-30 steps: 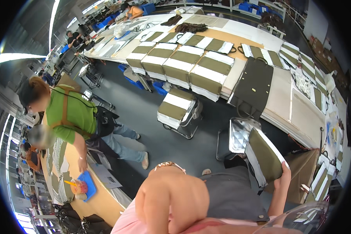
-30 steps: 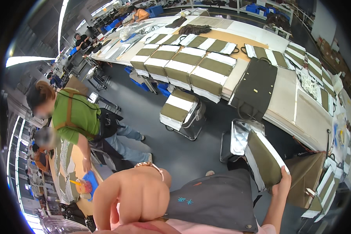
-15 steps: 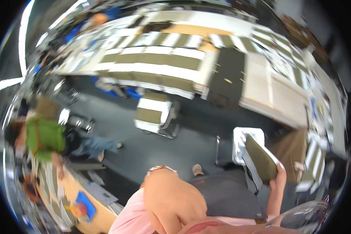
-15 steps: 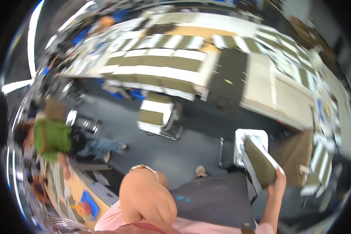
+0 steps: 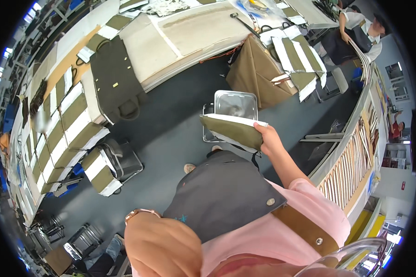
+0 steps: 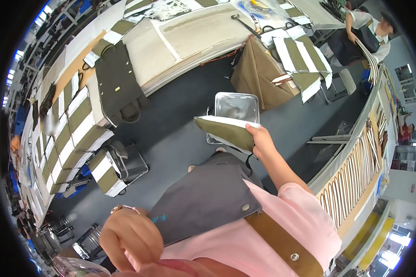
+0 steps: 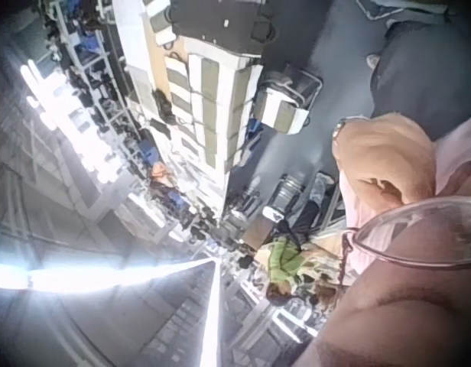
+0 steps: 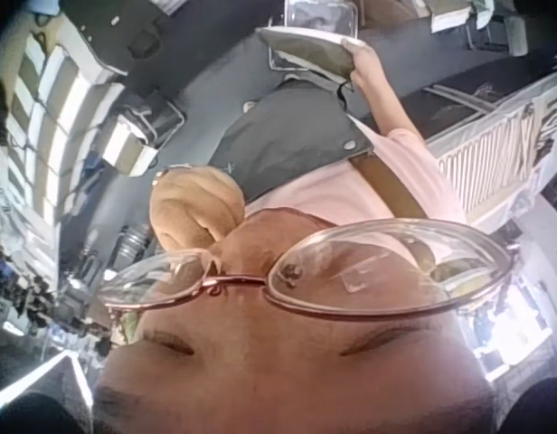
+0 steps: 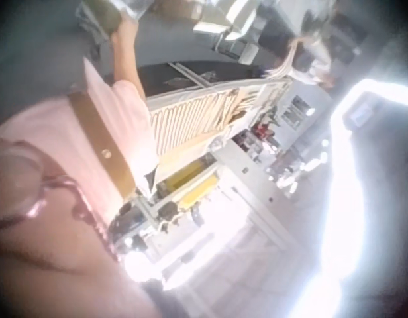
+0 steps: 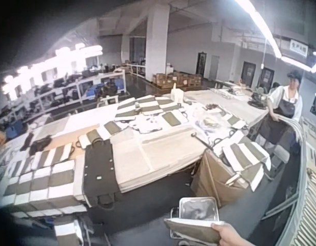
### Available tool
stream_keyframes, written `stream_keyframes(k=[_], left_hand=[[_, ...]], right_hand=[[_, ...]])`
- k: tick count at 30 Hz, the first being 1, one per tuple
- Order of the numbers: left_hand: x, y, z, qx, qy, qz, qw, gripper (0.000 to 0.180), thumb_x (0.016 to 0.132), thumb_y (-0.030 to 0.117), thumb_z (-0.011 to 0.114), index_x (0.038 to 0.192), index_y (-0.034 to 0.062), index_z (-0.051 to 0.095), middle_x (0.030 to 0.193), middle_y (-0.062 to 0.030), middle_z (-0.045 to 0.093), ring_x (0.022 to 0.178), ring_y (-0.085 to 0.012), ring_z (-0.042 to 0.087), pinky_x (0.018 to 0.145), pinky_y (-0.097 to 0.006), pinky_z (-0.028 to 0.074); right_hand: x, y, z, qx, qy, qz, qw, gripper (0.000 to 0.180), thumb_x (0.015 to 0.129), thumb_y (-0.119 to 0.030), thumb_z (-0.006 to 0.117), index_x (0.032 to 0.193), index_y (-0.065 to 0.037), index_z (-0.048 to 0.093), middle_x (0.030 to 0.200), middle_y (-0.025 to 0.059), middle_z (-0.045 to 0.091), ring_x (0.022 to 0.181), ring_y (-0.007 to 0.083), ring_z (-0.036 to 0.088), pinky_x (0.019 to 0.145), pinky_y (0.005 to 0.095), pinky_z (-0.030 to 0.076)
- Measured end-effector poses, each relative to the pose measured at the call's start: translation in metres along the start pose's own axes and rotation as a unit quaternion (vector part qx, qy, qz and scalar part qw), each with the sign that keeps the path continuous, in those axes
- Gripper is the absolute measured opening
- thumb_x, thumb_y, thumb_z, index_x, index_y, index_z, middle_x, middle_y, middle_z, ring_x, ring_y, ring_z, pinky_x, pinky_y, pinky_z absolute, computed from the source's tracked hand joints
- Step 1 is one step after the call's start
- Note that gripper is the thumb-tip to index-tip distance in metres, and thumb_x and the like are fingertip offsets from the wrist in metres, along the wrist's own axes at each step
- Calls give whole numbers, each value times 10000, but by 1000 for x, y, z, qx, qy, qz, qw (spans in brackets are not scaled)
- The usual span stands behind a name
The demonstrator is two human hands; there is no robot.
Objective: The person assembles a green and white striped bag by hand. They pick up white elastic straps, thread them through the bag's fabric loops, and secure them with small yellow adhesive squares. The person then folds the bag and places it on a stack of finished units.
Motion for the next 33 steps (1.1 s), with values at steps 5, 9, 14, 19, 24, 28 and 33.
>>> stream_keyframes(k=[5, 9, 14, 19, 24, 28, 33], left_hand=[[70, -38, -14, -4, -67, -12, 998, 300, 940, 232, 551, 719, 29, 561, 772, -174, 580, 647, -318, 577, 566, -400, 475], [68, -68, -32, 73, -180, -89, 977, 250, 932, 257, 565, 889, 16, 614, 905, -189, 617, 745, -304, 613, 637, -431, 489], [-10, -113, -193, 142, 262, -199, 933, 284, 931, 207, 578, 1123, -2, 579, 1033, -106, 614, 907, -233, 597, 788, -332, 478], [-169, -197, -340, 70, 591, -324, 735, 558, 958, 346, 542, 1443, 194, 311, 1346, -140, 408, 1197, -236, 420, 1020, -454, 354], [-158, -215, -395, -320, 508, -262, 755, 682, 916, 514, 517, 1451, 153, 296, 1480, -120, 324, 1339, -319, 337, 1085, -535, 289], [-139, -172, -450, -339, 445, -191, 806, 501, 941, 449, 508, 1313, 117, 464, 1378, -104, 468, 1286, -273, 428, 1064, -521, 333], [-196, -128, -511, -228, 517, -208, 798, 166, 952, 217, 560, 1004, 64, 597, 945, -42, 645, 878, -165, 606, 860, -336, 498]], right_hand=[[18, -16, -14, 18, -8, 22, 1000, 297, 915, -134, 581, 1127, 75, 575, 1100, 166, 639, 991, 254, 621, 889, 370, 472], [37, -49, 12, 7, -52, -43, 998, 292, 917, -155, 590, 1130, 44, 600, 1088, 131, 653, 990, 220, 619, 885, 349, 469], [47, -108, 86, 156, -112, -114, 975, 295, 920, -149, 584, 1151, 35, 588, 1089, 118, 653, 981, 223, 625, 888, 348, 477], [36, -177, 199, 329, -280, -89, 897, 321, 914, -135, 587, 1192, 22, 561, 1167, 131, 627, 1042, 224, 617, 926, 381, 473], [30, -197, 301, 354, -333, -120, 866, 345, 901, -100, 593, 1227, -1, 543, 1178, 108, 625, 1060, 199, 610, 935, 376, 464], [42, -207, 324, 349, -282, -175, 877, 366, 891, -90, 599, 1238, 6, 535, 1183, 120, 616, 1059, 217, 608, 918, 362, 472], [72, -192, 316, 227, -130, -273, 926, 392, 880, -99, 618, 1244, 22, 535, 1196, 104, 611, 1097, 188, 576, 934, 340, 455]])
Point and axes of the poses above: each hand's wrist, its own x-axis towards the middle knuckle, its own z-axis out of the palm, y = z × x, the point moved 9 cm from there along x, towards the middle knuckle
